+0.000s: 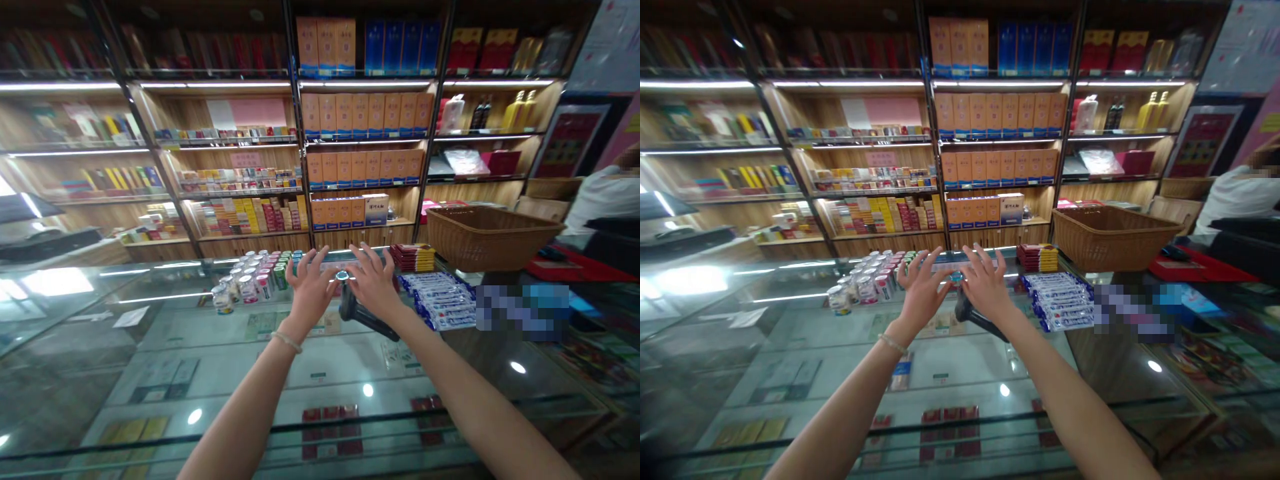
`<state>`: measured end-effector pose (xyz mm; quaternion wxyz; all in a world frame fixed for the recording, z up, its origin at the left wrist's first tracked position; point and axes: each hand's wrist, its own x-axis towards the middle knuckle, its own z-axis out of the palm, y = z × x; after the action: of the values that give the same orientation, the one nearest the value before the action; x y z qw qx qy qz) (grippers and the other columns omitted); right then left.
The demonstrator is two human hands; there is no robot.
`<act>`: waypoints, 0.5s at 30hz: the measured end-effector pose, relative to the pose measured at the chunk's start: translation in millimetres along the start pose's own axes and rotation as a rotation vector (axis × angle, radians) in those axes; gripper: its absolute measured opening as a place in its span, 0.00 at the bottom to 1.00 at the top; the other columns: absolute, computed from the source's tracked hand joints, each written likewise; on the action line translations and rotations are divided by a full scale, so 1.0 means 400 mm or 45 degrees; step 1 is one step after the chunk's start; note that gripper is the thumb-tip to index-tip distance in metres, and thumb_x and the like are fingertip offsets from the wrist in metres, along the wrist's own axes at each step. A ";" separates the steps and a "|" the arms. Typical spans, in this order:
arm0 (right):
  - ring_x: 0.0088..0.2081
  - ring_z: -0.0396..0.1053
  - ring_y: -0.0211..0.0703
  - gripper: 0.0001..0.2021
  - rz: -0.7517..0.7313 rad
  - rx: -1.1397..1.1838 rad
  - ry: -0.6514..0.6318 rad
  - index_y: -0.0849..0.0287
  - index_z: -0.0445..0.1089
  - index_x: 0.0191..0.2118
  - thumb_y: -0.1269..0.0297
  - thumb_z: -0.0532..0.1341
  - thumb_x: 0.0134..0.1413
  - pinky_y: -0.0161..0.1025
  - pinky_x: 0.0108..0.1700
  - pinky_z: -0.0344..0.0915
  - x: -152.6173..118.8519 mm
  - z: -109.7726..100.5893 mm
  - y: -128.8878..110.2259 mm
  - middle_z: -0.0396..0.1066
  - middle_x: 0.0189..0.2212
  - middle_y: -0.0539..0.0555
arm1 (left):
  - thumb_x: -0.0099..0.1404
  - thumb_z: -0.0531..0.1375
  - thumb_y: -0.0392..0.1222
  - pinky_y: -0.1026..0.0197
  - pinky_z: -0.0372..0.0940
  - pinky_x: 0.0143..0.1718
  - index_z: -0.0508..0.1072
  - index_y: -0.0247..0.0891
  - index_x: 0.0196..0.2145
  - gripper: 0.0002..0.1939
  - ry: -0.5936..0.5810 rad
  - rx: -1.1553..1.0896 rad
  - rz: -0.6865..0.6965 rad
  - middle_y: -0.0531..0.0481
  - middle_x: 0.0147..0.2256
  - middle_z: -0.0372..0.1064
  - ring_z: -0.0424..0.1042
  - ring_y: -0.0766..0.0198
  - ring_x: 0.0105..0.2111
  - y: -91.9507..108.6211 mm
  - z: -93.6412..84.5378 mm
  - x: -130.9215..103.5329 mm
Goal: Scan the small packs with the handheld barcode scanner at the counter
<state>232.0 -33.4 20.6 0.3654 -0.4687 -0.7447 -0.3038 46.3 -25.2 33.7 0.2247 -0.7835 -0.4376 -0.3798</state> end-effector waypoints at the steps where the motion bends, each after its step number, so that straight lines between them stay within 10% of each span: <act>1: 0.72 0.51 0.56 0.10 -0.013 -0.006 0.008 0.55 0.75 0.50 0.63 0.60 0.67 0.63 0.73 0.30 -0.004 0.003 -0.002 0.62 0.70 0.58 | 0.68 0.65 0.44 0.31 0.37 0.70 0.80 0.52 0.46 0.09 0.030 0.011 0.029 0.49 0.69 0.63 0.59 0.45 0.68 -0.003 0.003 -0.007; 15: 0.72 0.53 0.55 0.09 0.044 0.090 -0.041 0.53 0.76 0.47 0.61 0.60 0.67 0.62 0.72 0.33 -0.027 -0.007 -0.003 0.61 0.71 0.58 | 0.68 0.66 0.45 0.32 0.37 0.71 0.80 0.52 0.48 0.11 -0.012 -0.006 0.055 0.47 0.68 0.64 0.60 0.45 0.67 0.000 0.007 -0.028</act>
<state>234.7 -41.1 12.8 0.3748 -0.4733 -0.7524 -0.2634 44.0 -28.9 23.2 0.2288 -0.7951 -0.4206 -0.3722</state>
